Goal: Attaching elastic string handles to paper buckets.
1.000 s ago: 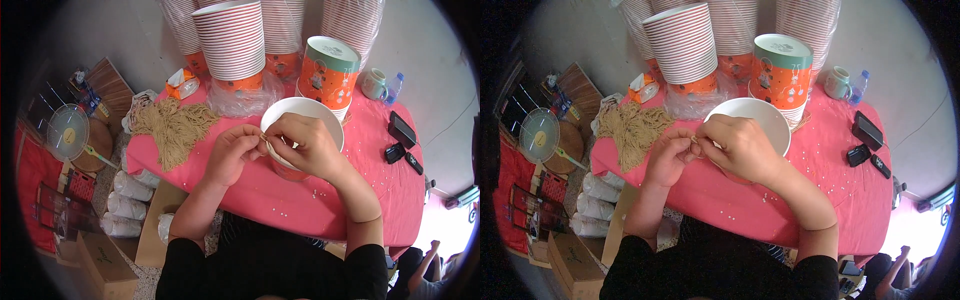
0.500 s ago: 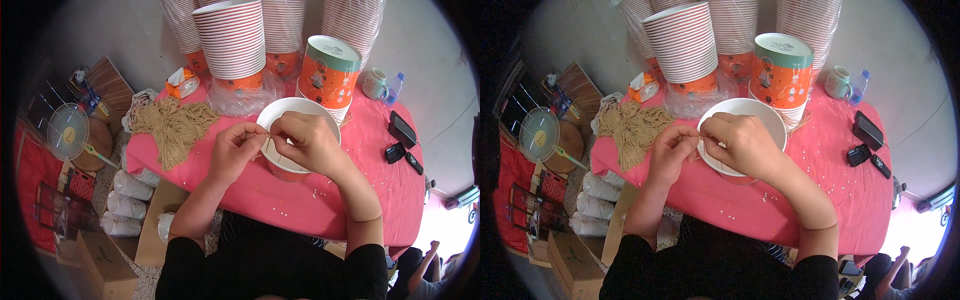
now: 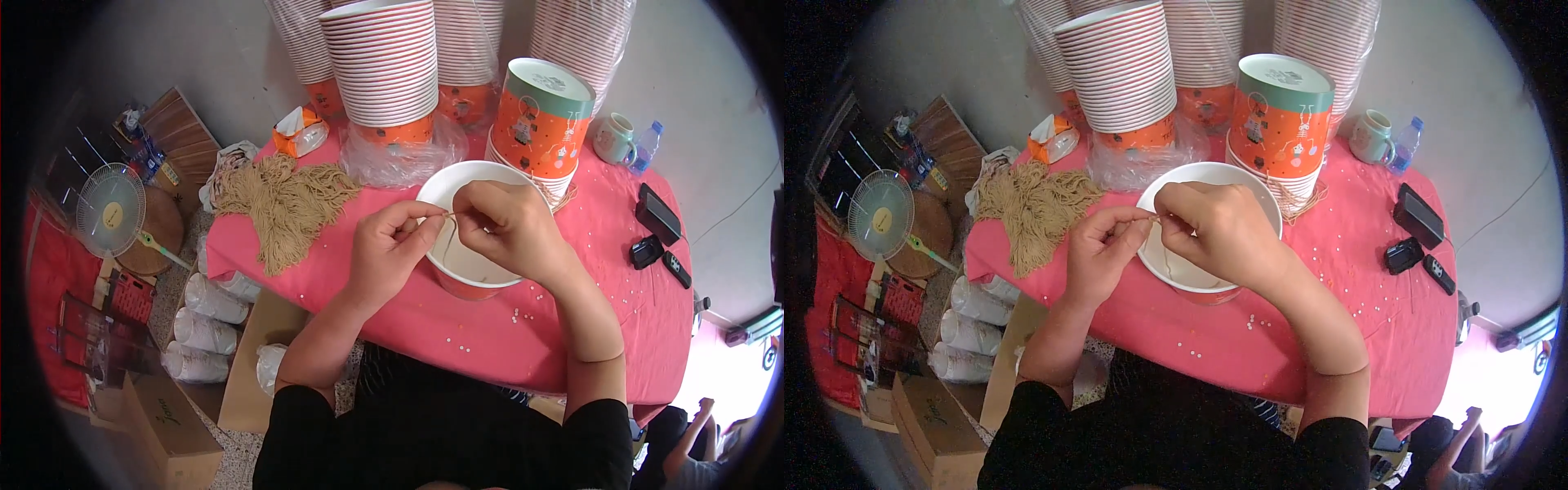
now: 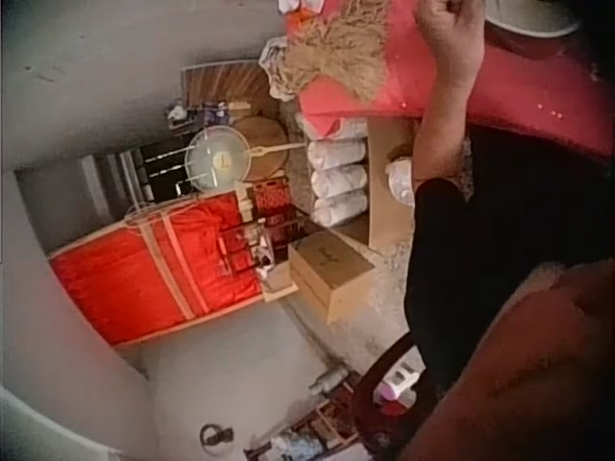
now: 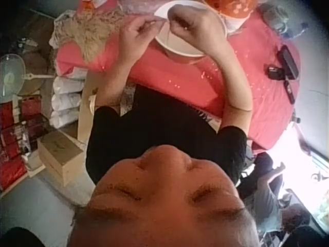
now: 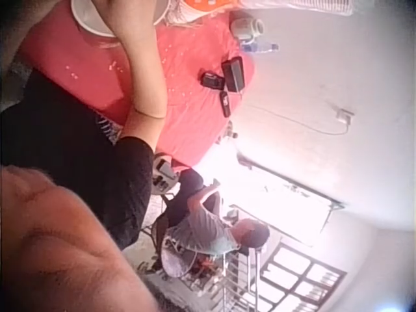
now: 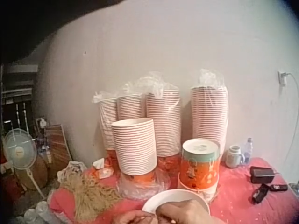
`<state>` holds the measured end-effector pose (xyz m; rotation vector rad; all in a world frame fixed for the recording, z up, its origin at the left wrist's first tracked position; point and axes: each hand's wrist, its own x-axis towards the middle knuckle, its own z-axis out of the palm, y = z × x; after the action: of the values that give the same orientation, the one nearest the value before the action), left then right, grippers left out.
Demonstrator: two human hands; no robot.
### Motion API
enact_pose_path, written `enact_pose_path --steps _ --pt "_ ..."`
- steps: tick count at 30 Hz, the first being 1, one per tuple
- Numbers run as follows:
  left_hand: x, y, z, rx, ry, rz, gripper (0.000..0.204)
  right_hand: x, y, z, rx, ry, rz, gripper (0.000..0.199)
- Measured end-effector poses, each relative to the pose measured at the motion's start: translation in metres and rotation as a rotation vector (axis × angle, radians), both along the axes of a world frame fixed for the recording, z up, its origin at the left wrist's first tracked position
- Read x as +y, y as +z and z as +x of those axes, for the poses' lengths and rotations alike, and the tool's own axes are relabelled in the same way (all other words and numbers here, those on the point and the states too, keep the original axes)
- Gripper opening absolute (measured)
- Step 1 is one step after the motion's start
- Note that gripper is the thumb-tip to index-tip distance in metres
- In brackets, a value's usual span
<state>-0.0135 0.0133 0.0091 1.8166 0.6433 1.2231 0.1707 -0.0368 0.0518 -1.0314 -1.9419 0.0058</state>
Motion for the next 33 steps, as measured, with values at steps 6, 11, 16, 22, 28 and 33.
enact_pose_path --steps 6,11,16,22,28,33 --pt "0.0 0.0 -0.001 -0.05 -0.062 -0.018 0.011 -0.001 0.005 0.008 0.035 0.018 -0.042 0.012" --pt "0.002 -0.002 -0.002 -0.07 -0.072 -0.044 0.011 -0.007 0.014 0.006 0.076 0.015 -0.13 0.013" --pt "0.0 0.001 -0.002 -0.066 -0.096 -0.067 0.011 -0.003 0.006 0.004 0.005 0.103 -0.062 0.014" --pt "-0.003 0.008 -0.003 -0.083 -0.153 -0.122 0.011 -0.001 0.006 0.004 -0.068 0.075 0.037 0.011" --pt "-0.007 0.016 -0.003 -0.057 -0.168 -0.162 0.008 -0.003 0.008 0.003 -0.068 0.082 0.03 0.011" --pt "-0.002 0.006 -0.002 -0.009 -0.113 -0.005 0.005 -0.002 0.006 0.002 -0.044 0.082 0.04 0.012"
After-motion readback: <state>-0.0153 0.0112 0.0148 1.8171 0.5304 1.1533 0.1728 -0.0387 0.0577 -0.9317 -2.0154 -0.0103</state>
